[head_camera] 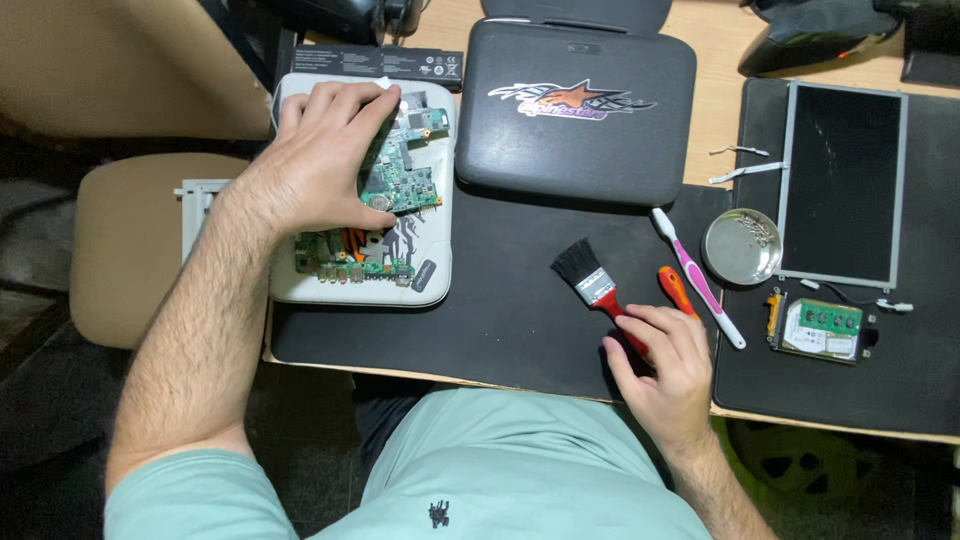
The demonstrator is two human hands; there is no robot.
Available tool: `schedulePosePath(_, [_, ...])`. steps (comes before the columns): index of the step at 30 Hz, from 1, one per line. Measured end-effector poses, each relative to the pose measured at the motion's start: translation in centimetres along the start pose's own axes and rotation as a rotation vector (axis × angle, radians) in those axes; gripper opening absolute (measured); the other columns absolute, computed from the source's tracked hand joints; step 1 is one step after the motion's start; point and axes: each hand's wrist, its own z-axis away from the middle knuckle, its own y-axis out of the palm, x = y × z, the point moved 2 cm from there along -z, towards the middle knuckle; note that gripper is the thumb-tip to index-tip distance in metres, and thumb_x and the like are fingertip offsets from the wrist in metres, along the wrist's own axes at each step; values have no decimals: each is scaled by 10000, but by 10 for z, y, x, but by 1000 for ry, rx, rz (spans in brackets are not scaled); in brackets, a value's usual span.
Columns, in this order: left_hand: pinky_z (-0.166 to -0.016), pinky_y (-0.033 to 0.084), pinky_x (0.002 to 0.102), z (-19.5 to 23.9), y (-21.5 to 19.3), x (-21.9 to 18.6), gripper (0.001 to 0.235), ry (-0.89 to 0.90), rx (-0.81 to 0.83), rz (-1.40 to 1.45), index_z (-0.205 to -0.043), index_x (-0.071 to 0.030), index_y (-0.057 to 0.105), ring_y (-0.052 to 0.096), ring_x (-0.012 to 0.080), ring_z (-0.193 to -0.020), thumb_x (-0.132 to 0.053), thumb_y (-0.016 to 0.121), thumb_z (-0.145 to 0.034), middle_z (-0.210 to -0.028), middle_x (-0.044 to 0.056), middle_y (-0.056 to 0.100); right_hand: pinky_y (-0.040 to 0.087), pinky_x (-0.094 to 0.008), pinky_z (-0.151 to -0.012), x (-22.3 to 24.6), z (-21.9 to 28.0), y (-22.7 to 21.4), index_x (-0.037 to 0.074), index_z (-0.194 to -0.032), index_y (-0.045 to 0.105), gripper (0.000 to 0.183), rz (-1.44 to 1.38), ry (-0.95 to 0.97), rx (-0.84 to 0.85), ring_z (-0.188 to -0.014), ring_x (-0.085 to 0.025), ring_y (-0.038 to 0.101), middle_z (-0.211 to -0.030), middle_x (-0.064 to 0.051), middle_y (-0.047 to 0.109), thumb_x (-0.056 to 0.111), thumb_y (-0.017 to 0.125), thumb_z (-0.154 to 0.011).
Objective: The person cleans various disassembled laptop components on a desk using a paintbrush and a toothbrush. They brush a motherboard, a RAM stick, a hard drive, and a small cable, then open a black carrying case to reveal its interior.
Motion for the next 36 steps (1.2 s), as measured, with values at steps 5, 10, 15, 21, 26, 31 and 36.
schedulePosePath(5, [-1319, 282, 723, 26, -34, -8, 1556, -46, -49, 21, -1916, -5, 320, 380, 454, -1637, -534, 1119, -690, -1852, 246, 423, 585, -504, -1181, 32, -87, -4, 28, -1340, 829, 309, -88, -124, 108, -1274, -356, 780, -1383, -155, 833, 129, 964, -1081])
schedulePosePath(10, [-1310, 289, 747, 58, -54, 16, 1531, -117, -157, 39, -1933, 14, 285, 350, 467, -1641, -539, 1104, -763, -1848, 286, 399, 548, -516, -1057, 62, -209, 54, 26, -1479, 745, 347, -80, -389, 284, -1312, -411, 738, -1482, -171, 802, 153, 868, -1180])
schedulePosePath(15, [-1264, 342, 675, 86, -58, 40, 1539, -155, -200, 22, -1903, 58, 331, 398, 459, -1588, -557, 1106, -724, -1797, 273, 461, 617, -564, -984, 57, -287, 160, 59, -1415, 812, 433, -15, -580, 435, -1370, -385, 667, -1504, -150, 802, 293, 977, -1090])
schedulePosePath(21, [-1272, 319, 643, 104, -59, 55, 1554, -176, -116, 92, -1933, 9, 273, 382, 450, -1616, -551, 1093, -737, -1833, 264, 440, 595, -493, -940, 56, -305, 196, 153, -1254, 871, 243, -75, -600, 495, -1124, -330, 705, -1206, -54, 831, 143, 986, -1041])
schedulePosePath(26, [-1259, 351, 654, 103, -63, 55, 1536, -118, -110, 121, -1906, -20, 347, 428, 441, -1575, -542, 1106, -678, -1822, 207, 472, 625, -434, -938, 46, -315, 203, 132, -1224, 817, 221, -180, -580, 533, -1047, -270, 722, -1125, -42, 827, 189, 986, -1095])
schedulePosePath(31, [-1261, 359, 642, 94, -65, 54, 1519, -83, -90, 153, -1889, -25, 372, 434, 427, -1558, -529, 1105, -658, -1825, 185, 468, 737, -320, -846, 46, -321, 188, 140, -1200, 833, 179, -298, -502, 589, -952, -155, 796, -1122, -34, 806, 121, 967, -1083])
schedulePosePath(36, [-1255, 365, 643, 88, -65, 53, 1514, -56, -94, 112, -1874, -22, 398, 461, 446, -1546, -546, 1115, -648, -1825, 199, 480, 771, -252, -975, 44, -322, 173, 12, -1190, 869, 237, -697, 100, 519, -1001, -159, 876, -1232, -151, 847, -70, 1009, -1016])
